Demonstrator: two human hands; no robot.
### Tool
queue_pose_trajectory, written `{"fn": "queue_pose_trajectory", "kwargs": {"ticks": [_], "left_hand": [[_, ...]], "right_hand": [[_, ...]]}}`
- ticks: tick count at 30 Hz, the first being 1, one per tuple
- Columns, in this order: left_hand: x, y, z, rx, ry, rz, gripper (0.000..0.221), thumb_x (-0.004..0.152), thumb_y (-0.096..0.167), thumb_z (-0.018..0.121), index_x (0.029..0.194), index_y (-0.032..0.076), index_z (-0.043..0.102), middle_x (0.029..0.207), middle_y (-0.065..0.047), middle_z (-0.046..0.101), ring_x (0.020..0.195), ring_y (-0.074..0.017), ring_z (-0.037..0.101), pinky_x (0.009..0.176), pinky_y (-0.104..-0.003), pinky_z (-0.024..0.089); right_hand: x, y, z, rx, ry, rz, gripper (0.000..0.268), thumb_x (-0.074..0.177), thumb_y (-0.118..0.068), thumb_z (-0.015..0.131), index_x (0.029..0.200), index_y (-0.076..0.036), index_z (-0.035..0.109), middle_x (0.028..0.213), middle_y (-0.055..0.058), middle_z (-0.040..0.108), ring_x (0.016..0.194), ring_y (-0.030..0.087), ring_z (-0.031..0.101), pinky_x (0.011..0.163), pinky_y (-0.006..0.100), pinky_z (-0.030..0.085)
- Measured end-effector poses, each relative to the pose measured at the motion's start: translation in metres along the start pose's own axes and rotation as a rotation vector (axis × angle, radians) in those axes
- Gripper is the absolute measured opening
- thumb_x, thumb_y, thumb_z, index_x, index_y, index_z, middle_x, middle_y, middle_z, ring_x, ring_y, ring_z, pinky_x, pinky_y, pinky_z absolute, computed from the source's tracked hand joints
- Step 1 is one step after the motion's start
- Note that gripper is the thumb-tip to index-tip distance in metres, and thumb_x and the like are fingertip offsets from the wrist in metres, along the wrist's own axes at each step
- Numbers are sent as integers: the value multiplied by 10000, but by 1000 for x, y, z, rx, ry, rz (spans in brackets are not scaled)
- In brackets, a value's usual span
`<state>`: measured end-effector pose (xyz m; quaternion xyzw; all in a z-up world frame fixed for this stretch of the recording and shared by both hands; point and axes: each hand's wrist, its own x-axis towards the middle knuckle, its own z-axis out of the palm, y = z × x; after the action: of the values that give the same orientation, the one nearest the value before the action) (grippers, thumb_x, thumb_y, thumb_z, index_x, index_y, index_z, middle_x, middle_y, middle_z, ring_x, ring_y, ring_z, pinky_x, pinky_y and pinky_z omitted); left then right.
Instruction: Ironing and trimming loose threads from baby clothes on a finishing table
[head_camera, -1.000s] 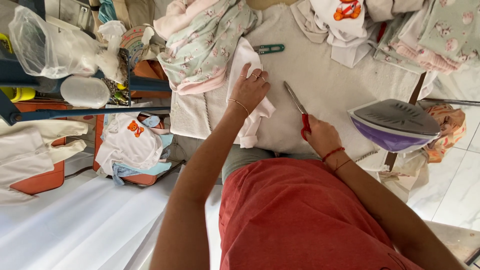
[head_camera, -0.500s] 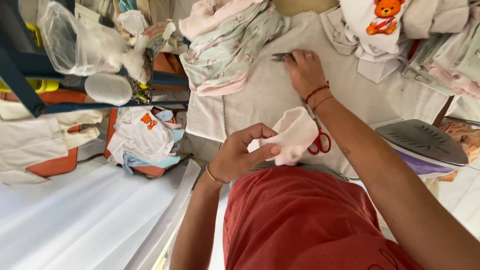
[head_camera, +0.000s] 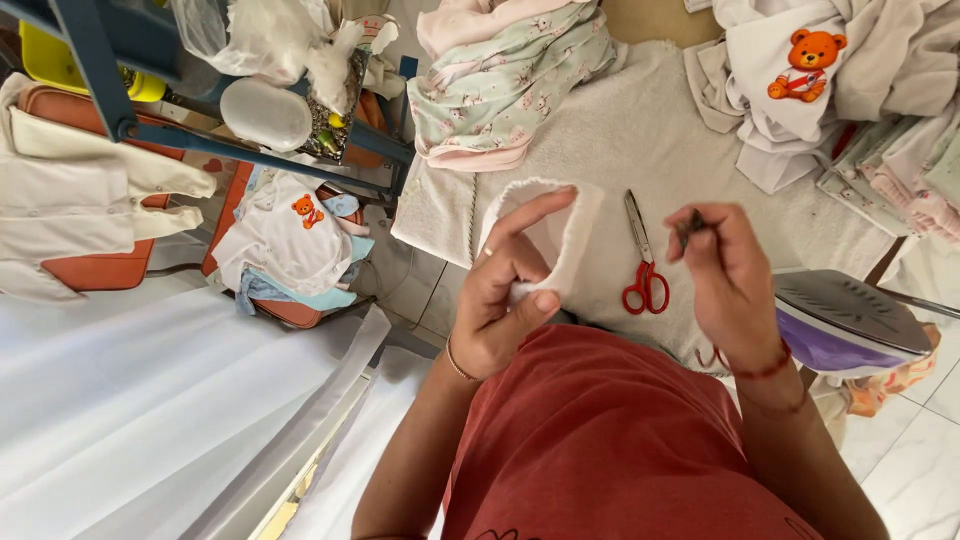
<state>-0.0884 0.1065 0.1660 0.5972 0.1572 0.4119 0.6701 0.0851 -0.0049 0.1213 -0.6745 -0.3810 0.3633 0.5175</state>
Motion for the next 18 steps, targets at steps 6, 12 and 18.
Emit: {"fn": "queue_pose_trajectory", "kwargs": {"ticks": [6,12,18], "left_hand": [[-25,-26,5,79,104,-98,84,814,94,559,792,18,530,761,-79,444,682,-151,399,672,-286,360],[-38,4,10,127,176,-113,80,822,90,562,831,11,572,737,-69,468,682,-107,402,642,-260,373],[-55,20,-1,214,244,-73,89,807,103,586,836,20,599,719,-68,480,645,-109,419,602,-251,375]], "right_hand": [[-36,-45,21,-168,-49,-1,252,790,-264,565,944,-67,591,639,50,542,554,116,493,555,233,439],[-35,-64,36,-327,-75,-165,184,822,-235,569,795,-53,585,502,77,496,412,166,455,427,253,403],[-30,-86,56,-385,-150,-292,179,812,-217,584,764,-45,579,465,89,465,382,178,449,381,256,381]]}}
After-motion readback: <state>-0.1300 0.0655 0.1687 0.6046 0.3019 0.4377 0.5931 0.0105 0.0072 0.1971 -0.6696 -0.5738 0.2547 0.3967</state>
